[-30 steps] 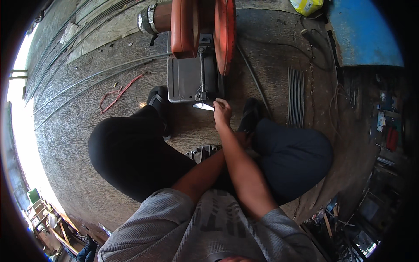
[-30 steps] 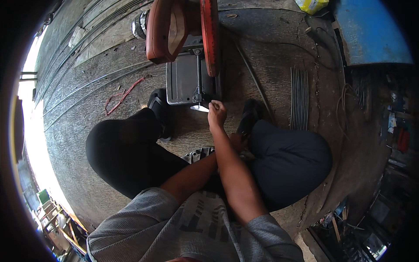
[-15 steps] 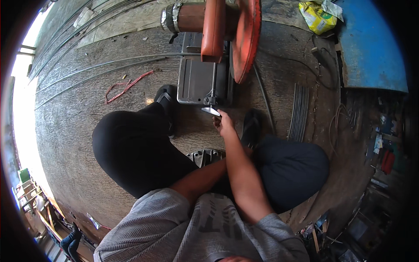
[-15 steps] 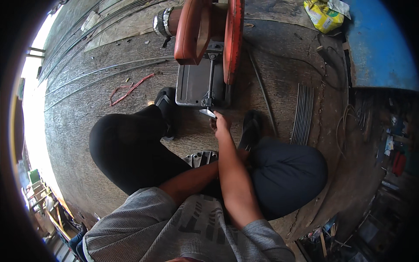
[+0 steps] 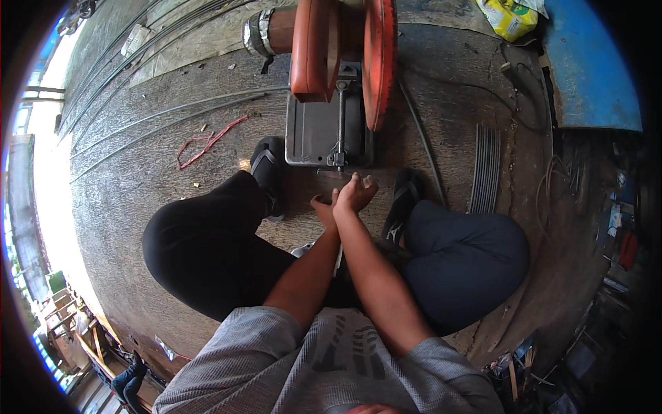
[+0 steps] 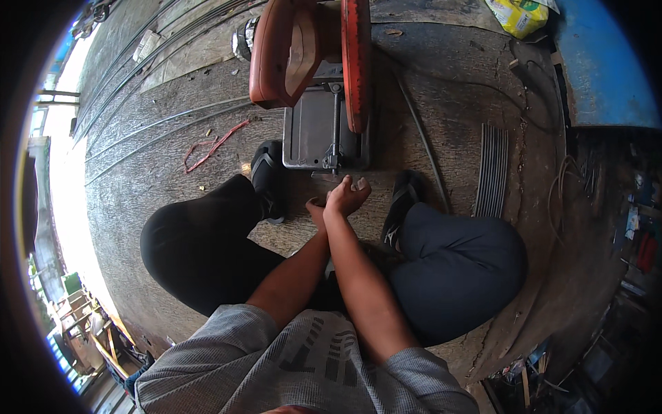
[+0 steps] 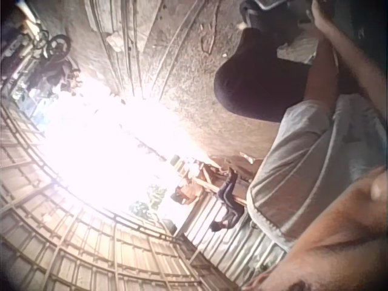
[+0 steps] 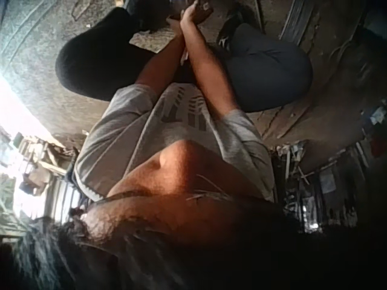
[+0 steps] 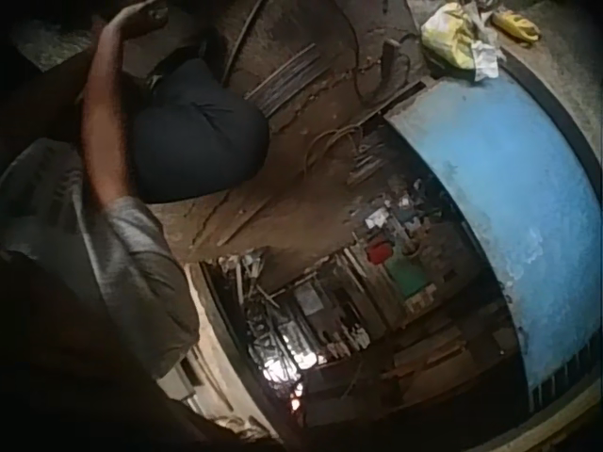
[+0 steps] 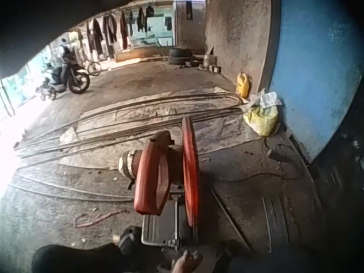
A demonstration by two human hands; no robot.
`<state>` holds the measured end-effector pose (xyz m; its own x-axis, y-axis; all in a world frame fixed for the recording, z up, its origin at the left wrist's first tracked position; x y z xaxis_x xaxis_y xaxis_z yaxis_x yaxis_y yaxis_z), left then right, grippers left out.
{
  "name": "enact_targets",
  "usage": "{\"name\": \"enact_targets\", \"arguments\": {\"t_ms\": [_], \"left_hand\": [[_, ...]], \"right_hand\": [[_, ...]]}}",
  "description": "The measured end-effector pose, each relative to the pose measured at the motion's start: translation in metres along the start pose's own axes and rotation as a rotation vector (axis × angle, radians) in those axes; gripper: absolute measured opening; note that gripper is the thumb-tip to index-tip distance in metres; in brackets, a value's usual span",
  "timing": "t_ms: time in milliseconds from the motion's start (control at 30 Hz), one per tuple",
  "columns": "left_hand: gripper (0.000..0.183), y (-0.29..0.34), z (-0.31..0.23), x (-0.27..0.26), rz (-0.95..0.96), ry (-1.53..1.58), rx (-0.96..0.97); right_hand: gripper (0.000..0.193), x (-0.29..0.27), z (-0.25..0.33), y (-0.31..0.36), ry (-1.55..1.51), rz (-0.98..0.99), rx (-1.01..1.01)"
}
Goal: Cutting thin metal rods using a circular metal saw.
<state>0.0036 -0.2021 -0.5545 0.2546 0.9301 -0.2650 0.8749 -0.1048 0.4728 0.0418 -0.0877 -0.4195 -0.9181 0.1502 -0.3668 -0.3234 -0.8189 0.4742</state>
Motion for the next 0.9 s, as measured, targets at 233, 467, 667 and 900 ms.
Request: {"name": "enact_targets", "arguments": {"t_ms": [233,467,667,900], "left_hand": [[0.053,0.001,-0.077,-0.050,-0.366,0.006,0.016],[0.052,0.027,-0.089,-0.037,-0.304,-0.065,-0.071],[0.065,0.020,-0.086,-0.029,-0.230,0.051,-0.139],[0.069,0.026,-0.059,-0.027,-0.312,0.301,-0.332]], "right_hand": [[0.047,0.021,-0.072,-0.014,-0.636,0.245,0.892],[0.022,0.006,-0.070,-0.035,-0.266,0.129,0.698],[0.028,0.001,-0.056,-0.032,-0.569,0.141,0.697],[0.021,-0.002,-0.047,-0.038,-0.263,0.108,0.575]]}}
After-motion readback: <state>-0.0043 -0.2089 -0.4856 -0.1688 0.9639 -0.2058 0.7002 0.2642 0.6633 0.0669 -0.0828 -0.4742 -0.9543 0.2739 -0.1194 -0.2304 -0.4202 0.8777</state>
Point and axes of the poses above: each hand's wrist, its own y-axis away from the middle knuckle, its own x-axis out of the palm, z = x × y, the point moved 8 cm from there along -y, towards the middle knuckle, and after that the axes turned 5 degrees about x, right-handed, at the moved point
